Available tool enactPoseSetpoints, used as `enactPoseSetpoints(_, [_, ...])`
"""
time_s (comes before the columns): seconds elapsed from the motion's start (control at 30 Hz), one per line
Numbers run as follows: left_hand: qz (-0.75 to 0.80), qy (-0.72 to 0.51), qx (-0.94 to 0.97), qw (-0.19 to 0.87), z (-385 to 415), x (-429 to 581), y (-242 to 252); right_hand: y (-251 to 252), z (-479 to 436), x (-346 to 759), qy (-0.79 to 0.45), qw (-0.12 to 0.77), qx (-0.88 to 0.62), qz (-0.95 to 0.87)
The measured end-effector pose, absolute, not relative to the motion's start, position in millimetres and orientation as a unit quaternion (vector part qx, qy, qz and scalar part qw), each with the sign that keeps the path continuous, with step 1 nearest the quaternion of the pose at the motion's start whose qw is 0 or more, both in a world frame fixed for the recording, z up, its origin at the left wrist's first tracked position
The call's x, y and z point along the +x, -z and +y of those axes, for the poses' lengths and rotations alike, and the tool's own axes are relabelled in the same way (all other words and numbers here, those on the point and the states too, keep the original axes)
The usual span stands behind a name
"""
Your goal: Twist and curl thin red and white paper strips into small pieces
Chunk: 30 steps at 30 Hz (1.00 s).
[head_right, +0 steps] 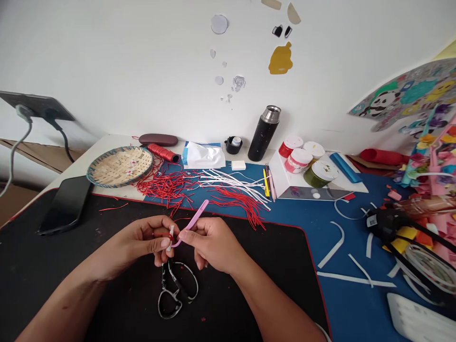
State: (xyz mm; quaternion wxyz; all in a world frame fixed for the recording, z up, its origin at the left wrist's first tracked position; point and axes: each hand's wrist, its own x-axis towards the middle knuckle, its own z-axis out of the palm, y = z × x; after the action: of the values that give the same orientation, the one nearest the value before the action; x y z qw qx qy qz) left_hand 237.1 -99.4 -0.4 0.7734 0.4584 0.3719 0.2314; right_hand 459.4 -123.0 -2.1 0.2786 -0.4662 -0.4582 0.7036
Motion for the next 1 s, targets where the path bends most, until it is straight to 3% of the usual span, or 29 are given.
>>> enactPoseSetpoints(0.53, [0.355,-0.257,0.456,0.775,-102,239,-5,11,-123,454,-0.740,0.271,-0.444,-0.427])
enactPoseSetpoints(0.87, [0.366,-0.298,0.396,0.787,-97,238,2,17,-126,457,-0.492,0.353,-0.522,-0.601])
enactPoseSetpoints(1.0, [0.360,-0.309,0.372,0.798,-97,238,3,12,-127,458,-0.415,0.348,-0.515,-0.665])
